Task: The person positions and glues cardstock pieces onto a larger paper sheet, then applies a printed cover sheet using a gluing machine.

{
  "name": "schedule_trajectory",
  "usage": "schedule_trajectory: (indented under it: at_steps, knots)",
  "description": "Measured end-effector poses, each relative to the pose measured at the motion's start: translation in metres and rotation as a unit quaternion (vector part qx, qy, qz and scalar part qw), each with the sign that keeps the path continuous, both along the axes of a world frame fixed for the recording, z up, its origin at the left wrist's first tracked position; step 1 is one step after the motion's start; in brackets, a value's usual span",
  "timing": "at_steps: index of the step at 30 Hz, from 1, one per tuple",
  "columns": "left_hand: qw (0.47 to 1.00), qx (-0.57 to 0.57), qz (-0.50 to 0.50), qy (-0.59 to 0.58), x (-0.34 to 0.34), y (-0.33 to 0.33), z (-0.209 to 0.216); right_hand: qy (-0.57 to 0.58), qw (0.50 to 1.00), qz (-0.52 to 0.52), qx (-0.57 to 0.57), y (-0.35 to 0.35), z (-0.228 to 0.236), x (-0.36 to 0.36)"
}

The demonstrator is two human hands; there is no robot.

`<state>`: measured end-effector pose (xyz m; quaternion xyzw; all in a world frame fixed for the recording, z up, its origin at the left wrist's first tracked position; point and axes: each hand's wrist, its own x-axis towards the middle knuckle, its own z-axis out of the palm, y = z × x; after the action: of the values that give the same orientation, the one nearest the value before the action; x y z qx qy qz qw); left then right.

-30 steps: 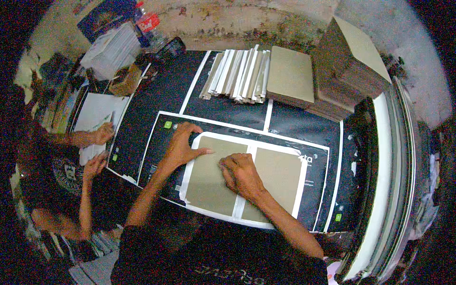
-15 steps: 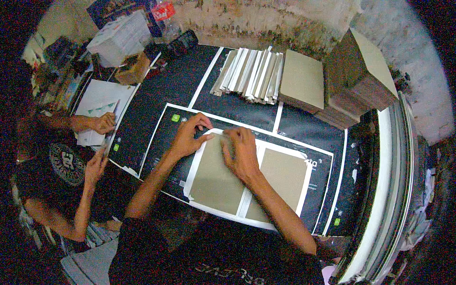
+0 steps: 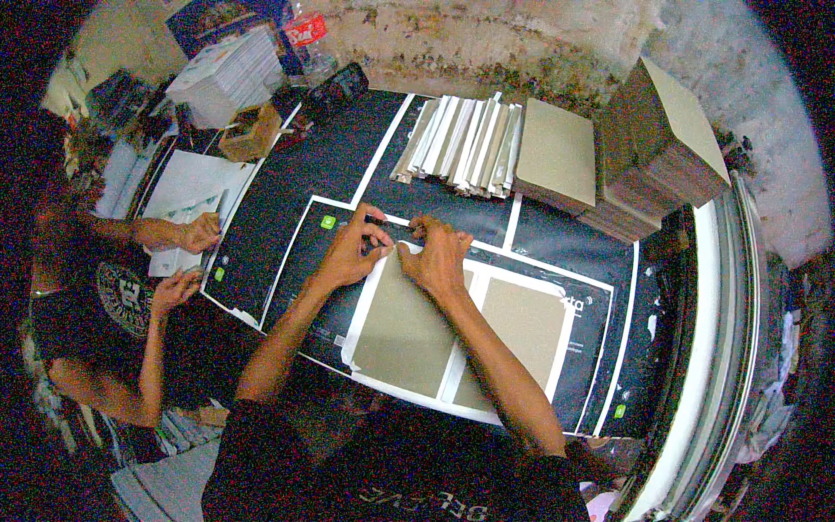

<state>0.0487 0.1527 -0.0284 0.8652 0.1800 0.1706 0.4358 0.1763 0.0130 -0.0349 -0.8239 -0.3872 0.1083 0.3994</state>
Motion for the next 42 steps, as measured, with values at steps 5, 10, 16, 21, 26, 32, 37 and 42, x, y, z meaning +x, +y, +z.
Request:
schedule_trajectory:
  at_steps: [5, 10, 16, 21, 26, 32, 37, 42]
  knots:
    - [0.999, -0.026, -0.012, 0.015, -0.001, -0.003, 0.004, 0.020, 0.999, 0.048, 0.012, -0.003, 0.008, 0.010]
    - [0.999, 0.000, -0.051, -0.020, -0.013, -0.003, -0.001, -0.112, 0.967, 0.231, 0.003, -0.015, 0.014, 0.021]
    - [0.999, 0.026, -0.029, -0.024, -0.019, -0.005, 0.009, -0.155, 0.952, 0.263, 0.011, -0.014, 0.012, 0.021]
    - [0.999, 0.006, -0.044, -0.013, -0.023, 0.002, 0.002, -0.200, 0.939, 0.279, 0.015, -0.007, 0.018, 0.018]
    - [0.999, 0.005, -0.044, 0.016, -0.016, 0.000, 0.012, -0.242, 0.923, 0.298, -0.001, -0.007, 0.017, 0.021]
    - [0.998, 0.008, -0.068, -0.002, -0.011, 0.007, 0.003, -0.321, 0.892, 0.317, -0.014, -0.005, 0.013, 0.021]
    - [0.999, 0.018, -0.037, 0.003, -0.008, 0.002, 0.002, -0.372, 0.855, 0.348, -0.097, -0.006, 0.021, 0.014]
    - [1.000, 0.003, 0.014, 0.002, -0.007, -0.007, -0.003, -0.393, 0.855, 0.316, -0.123, -0.022, 0.025, -0.005]
